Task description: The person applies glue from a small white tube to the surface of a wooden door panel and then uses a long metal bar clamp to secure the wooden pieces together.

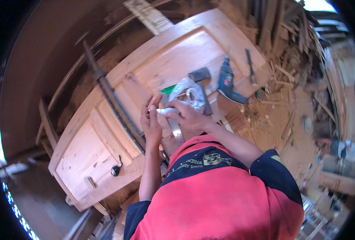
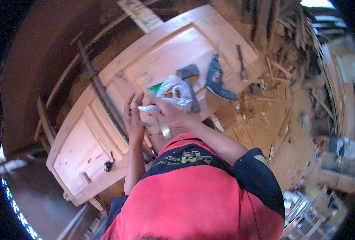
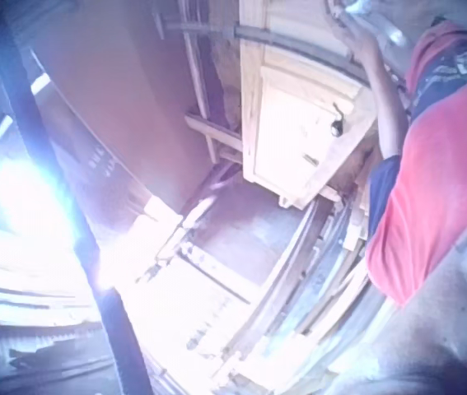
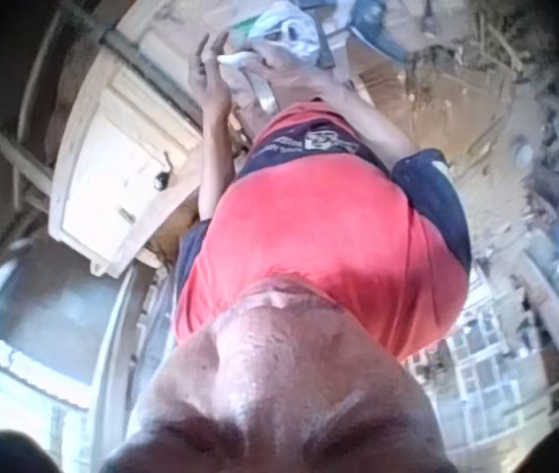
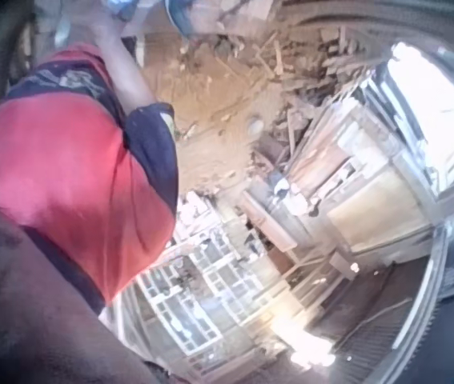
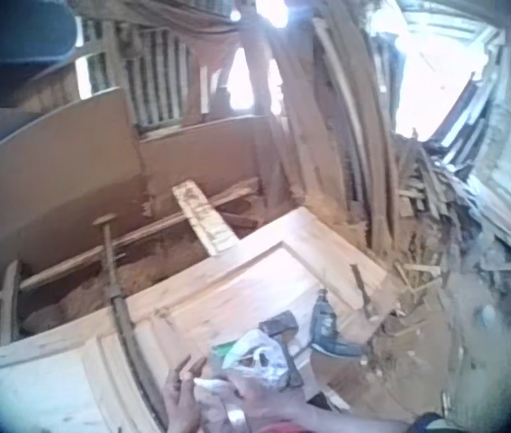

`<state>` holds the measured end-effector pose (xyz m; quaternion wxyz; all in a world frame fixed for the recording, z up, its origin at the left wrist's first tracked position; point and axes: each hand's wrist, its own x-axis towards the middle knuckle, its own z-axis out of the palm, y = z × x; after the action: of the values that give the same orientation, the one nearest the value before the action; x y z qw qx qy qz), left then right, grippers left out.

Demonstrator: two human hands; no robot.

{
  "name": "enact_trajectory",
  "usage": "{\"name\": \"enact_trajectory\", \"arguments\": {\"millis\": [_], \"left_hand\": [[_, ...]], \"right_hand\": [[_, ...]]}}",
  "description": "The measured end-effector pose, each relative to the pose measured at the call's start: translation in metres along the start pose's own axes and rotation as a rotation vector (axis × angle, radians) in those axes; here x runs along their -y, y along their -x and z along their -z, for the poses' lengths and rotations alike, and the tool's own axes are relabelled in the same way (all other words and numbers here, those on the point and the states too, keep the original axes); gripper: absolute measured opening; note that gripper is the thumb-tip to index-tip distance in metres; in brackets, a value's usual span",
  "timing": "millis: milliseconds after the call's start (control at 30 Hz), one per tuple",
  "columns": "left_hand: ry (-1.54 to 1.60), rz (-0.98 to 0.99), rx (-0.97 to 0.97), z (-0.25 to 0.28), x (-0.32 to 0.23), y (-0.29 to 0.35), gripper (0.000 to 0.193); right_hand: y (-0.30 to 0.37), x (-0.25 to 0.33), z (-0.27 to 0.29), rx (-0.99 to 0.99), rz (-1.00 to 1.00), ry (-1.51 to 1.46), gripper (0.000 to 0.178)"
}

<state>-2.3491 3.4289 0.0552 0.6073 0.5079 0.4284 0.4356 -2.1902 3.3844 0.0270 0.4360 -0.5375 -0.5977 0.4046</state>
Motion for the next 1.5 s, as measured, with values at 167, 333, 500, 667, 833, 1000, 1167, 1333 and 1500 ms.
{"name": "enact_trajectory", "arguments": {"millis": [167, 333, 500, 667, 833, 1000, 1167, 1333, 1500], "left_hand": [[0.045, 0.005, 0.143, -0.027, 0.014, 0.004, 0.041], [-0.042, -0.006, 0.254, -0.07, 0.012, 0.006, 0.04], [0.173, 0.075, 0.349, -0.138, 0.027, 0.026, 0.041], [0.154, 0.19, 0.363, -0.217, 0.038, 0.055, 0.035], [0.077, 0.194, 0.434, -0.288, 0.054, 0.071, 0.037], [-0.244, 0.141, 0.377, -0.296, 0.065, 0.065, 0.055], [-0.134, 0.349, 0.21, -0.283, 0.087, 0.112, 0.065], [-0.391, 0.16, -0.071, -0.228, 0.102, 0.202, 0.067], [-0.425, 0.111, -0.347, -0.166, 0.089, 0.292, 0.045]], "right_hand": [[0.028, -0.006, 0.009, -0.011, -0.076, 0.108, 0.035], [0.055, 0.001, 0.042, -0.165, 0.048, 0.0, 0.037], [0.101, 0.003, 0.078, -0.308, -0.024, -0.041, 0.039], [0.156, 0.001, 0.116, -0.57, -0.08, -0.125, 0.037], [0.194, -0.033, 0.168, -0.582, -0.208, -0.122, 0.034], [0.184, -0.05, 0.215, -0.4, -0.149, -0.255, 0.031], [0.174, -0.077, 0.265, -0.412, -0.156, -0.222, 0.037], [0.176, -0.111, 0.288, -0.291, -0.18, -0.168, 0.04], [0.166, -0.072, 0.219, -0.005, -0.268, -0.06, 0.04]]}}
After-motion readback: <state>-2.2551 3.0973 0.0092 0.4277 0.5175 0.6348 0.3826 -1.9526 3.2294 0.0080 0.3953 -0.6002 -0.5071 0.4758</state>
